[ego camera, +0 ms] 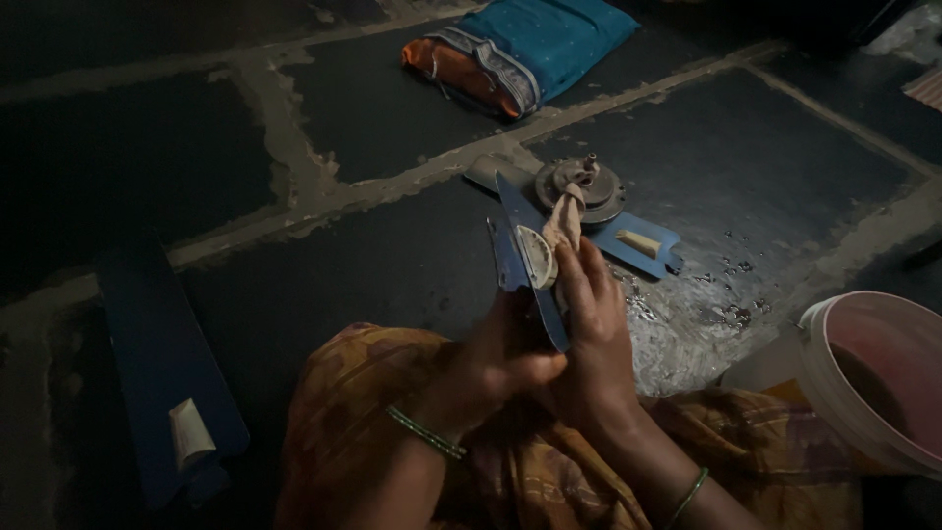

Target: The person is cleaning metal parts using a cloth. They wipe the surface of a long, flat metal piece and a smaller, round metal object. The person dips the cloth into a bucket of water to clean it.

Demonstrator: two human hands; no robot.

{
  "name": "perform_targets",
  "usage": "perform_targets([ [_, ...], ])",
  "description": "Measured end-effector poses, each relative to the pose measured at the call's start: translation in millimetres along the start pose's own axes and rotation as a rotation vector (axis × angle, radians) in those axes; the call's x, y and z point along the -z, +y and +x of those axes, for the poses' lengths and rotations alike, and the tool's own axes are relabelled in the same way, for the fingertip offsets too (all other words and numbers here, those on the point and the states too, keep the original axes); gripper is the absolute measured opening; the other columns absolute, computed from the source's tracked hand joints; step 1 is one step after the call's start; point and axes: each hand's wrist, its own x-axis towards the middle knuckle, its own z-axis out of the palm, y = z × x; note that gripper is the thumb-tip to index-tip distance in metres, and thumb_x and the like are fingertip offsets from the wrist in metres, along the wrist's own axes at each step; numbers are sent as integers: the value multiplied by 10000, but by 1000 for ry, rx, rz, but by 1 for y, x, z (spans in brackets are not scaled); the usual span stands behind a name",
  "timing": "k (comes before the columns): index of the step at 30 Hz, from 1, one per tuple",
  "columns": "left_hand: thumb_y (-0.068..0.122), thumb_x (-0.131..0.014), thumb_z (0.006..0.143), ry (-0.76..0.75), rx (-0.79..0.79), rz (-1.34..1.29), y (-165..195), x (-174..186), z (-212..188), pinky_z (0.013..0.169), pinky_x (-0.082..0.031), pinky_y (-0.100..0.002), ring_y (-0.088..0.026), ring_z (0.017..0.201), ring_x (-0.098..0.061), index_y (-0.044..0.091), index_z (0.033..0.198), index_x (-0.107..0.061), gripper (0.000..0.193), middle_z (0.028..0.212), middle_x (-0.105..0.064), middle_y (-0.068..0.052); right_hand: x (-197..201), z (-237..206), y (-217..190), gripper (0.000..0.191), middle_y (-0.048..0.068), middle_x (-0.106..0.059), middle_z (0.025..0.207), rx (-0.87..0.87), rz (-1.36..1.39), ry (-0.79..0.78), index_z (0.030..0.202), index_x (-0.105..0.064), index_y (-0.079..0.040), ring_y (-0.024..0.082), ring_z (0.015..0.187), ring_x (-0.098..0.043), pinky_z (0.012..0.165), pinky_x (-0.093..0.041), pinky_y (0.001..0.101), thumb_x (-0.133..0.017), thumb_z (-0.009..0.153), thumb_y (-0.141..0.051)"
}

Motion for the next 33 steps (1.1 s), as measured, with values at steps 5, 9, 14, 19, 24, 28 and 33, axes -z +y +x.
perform_targets([
  [5, 387, -741, 949, 177, 183, -434, -5, -5, -4, 906, -486, -443, -272, 1147, -517, 82, 1709, -308, 926, 1349, -530, -134, 0, 1, -6, 1014, 262, -353, 1562, 4, -2, -8, 1522, -372, -29, 468, 1376, -414, 1056, -469, 554, -814, 609, -19],
  [9, 485, -697, 877, 237, 155, -641, 11, -4, 5, 1013, -531, -419, -224, 1222, -596, 68, 1438, -460, 738, 1316, -593, -86, 1, 3, -10, 909, 277, -412, 1523, 87, -77, 49, 1467, -445, 19, 472, 1354, -454, 1046, -482, 565, -843, 652, -39],
  [14, 441, -613, 965, 433, 249, -519, 32, -8, 22, 1014, -522, -406, -207, 1179, -622, 93, 1283, -592, 472, 1236, -634, -70, -4, -2, -13, 815, 239, -488, 1512, 197, -145, 39, 1449, -482, 10, 445, 1331, -500, 1063, -509, 527, -810, 703, 10],
  [19, 561, -413, 974, 555, 268, -487, 48, -6, 18, 999, -564, -489, -277, 1166, -658, 56, 1287, -560, 612, 1197, -657, -134, -3, 7, -1, 703, 260, -462, 1519, 226, -36, -133, 1446, -556, -107, 435, 1319, -525, 987, -570, 452, -801, 797, 5],
  [24, 631, -370, 924, 660, 307, -544, 53, 0, 13, 990, -553, -539, -309, 1193, -640, 79, 1335, -531, 707, 1215, -659, -158, 22, 21, 27, 906, 201, -408, 1525, 71, 303, -535, 1473, -505, -123, 367, 1303, -552, 902, -579, 397, -906, 660, -143],
  [28, 647, -423, 943, 615, 124, -587, 54, 12, 16, 1025, -531, -501, -307, 1235, -619, 59, 1360, -524, 729, 1284, -636, -165, 46, 36, 42, 633, 196, -528, 1448, 58, 498, -498, 1377, -626, -82, 356, 1259, -619, 900, -592, 395, -792, 767, -61],
  [33, 655, -438, 960, 520, 38, -636, 52, 23, 15, 1017, -528, -479, -301, 1209, -615, 62, 1360, -534, 722, 1275, -634, -158, 90, 68, 15, 359, 140, -686, 1299, 5, 563, -197, 1300, -624, -73, 289, 1083, -768, 812, -647, 350, -650, 948, -132],
])
